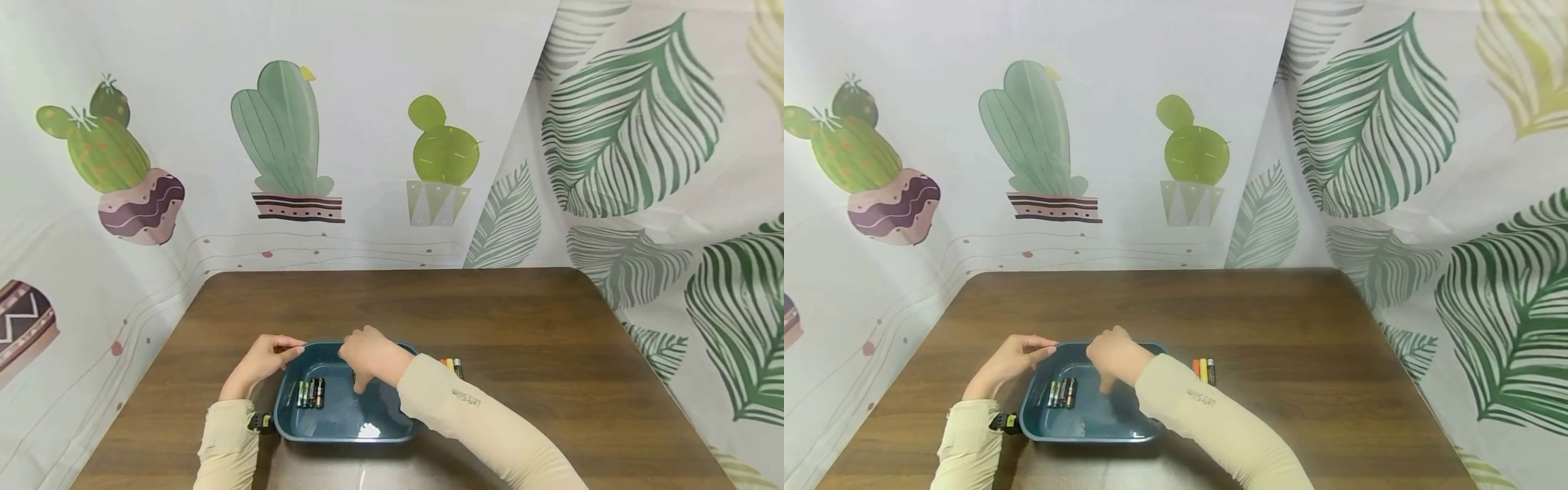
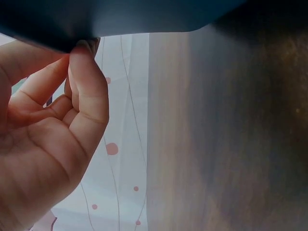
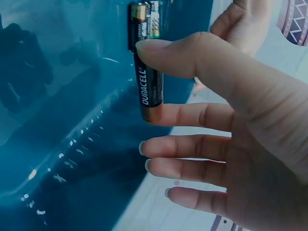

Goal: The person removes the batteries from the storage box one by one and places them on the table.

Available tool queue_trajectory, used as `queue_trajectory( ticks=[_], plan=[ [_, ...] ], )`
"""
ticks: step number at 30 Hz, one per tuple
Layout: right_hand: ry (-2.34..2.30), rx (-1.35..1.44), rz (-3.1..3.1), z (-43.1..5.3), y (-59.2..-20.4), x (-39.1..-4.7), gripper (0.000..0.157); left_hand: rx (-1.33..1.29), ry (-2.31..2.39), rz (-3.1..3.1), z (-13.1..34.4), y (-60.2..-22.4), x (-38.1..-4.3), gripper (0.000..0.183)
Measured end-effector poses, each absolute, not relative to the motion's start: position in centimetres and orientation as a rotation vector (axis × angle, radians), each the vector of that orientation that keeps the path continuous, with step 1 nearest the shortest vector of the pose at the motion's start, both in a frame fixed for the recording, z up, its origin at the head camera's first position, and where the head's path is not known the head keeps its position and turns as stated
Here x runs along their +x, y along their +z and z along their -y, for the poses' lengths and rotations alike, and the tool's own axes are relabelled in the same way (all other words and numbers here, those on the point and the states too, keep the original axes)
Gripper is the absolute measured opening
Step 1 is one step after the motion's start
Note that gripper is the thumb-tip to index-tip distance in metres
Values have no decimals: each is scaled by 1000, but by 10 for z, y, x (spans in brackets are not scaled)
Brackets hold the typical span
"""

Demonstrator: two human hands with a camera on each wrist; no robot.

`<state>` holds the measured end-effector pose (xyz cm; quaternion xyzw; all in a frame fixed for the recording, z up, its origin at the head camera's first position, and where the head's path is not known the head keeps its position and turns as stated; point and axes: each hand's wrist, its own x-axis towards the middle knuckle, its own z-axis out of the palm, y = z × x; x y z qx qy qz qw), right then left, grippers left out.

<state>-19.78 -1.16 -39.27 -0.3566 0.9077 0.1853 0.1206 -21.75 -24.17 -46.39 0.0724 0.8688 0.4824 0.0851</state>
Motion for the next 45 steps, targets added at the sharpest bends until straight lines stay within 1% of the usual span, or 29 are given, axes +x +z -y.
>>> queue_trajectory(
  ticks=[4,6,12,21,37,45],
  plan=[
    [502,-1075,-2673,5,-388,-199,50,229,1432,-2596,242,-465,-217,19],
    [476,-1089,-2684,1,-387,-201,48,236,1432,-2598,242,-466,-217,19],
    [394,-1098,-2709,-13,-380,-204,32,247,1432,-2602,242,-465,-216,19],
    [259,-1077,-2754,-41,-371,-206,26,253,1438,-2605,242,-466,-217,18],
    [78,-955,-2811,-98,-368,-211,30,257,1425,-2609,244,-466,-218,19],
    [5,-879,-2802,-130,-375,-210,32,245,1448,-2596,243,-466,-217,19]
  ],
)
